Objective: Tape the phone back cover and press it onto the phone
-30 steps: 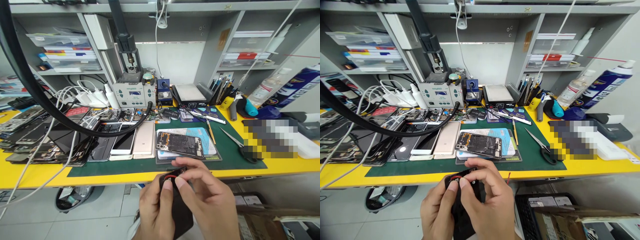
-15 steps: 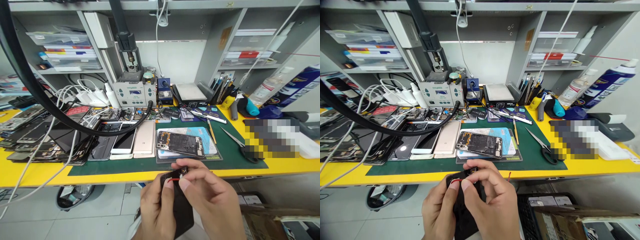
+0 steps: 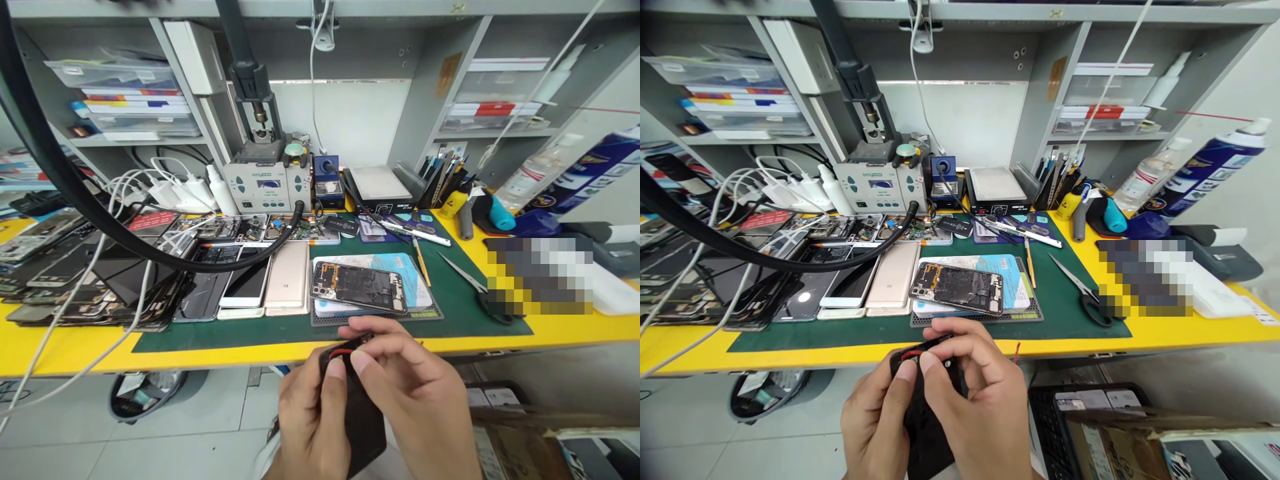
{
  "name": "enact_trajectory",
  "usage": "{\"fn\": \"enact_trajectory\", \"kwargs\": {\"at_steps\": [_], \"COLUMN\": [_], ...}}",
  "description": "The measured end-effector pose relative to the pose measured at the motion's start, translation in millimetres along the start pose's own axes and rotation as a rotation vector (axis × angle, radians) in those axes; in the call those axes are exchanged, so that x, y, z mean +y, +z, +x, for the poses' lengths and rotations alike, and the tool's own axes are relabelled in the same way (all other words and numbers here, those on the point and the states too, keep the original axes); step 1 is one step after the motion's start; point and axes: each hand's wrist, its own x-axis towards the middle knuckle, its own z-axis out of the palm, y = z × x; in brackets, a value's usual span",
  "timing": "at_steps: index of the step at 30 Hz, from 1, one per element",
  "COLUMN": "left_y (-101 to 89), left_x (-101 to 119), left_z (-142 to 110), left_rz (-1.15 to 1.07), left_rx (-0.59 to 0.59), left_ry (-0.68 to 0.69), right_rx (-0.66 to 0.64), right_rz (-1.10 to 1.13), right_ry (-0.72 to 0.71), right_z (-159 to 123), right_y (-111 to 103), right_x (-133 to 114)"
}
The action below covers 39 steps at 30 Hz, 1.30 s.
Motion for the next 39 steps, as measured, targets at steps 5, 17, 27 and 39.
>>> {"fn": "enact_trajectory", "kwargs": {"at_steps": [5, 17, 27, 39], "left_y": [-1.4, -3.0, 1.0, -1.2], "left_x": [-2, -2, 3, -18], "left_z": [-3, 2, 2, -5], "left_rz": [0.052, 0.065, 0.067, 0.330], "left_rx": [0.019, 0.005, 0.060, 0.195], "left_ry": [-0.007, 0.033, 0.037, 0.374], "right_rx": [-0.015, -0.037, -0.011, 0.011], "right_rz": [-0.021, 0.013, 0.034, -0.212], "right_ry": [-0.075, -0.089, -0.091, -0.345], "right_z": [1, 2, 0, 2], "right_y": [-3, -1, 1, -5], "right_x": [8, 10, 13, 16]}}
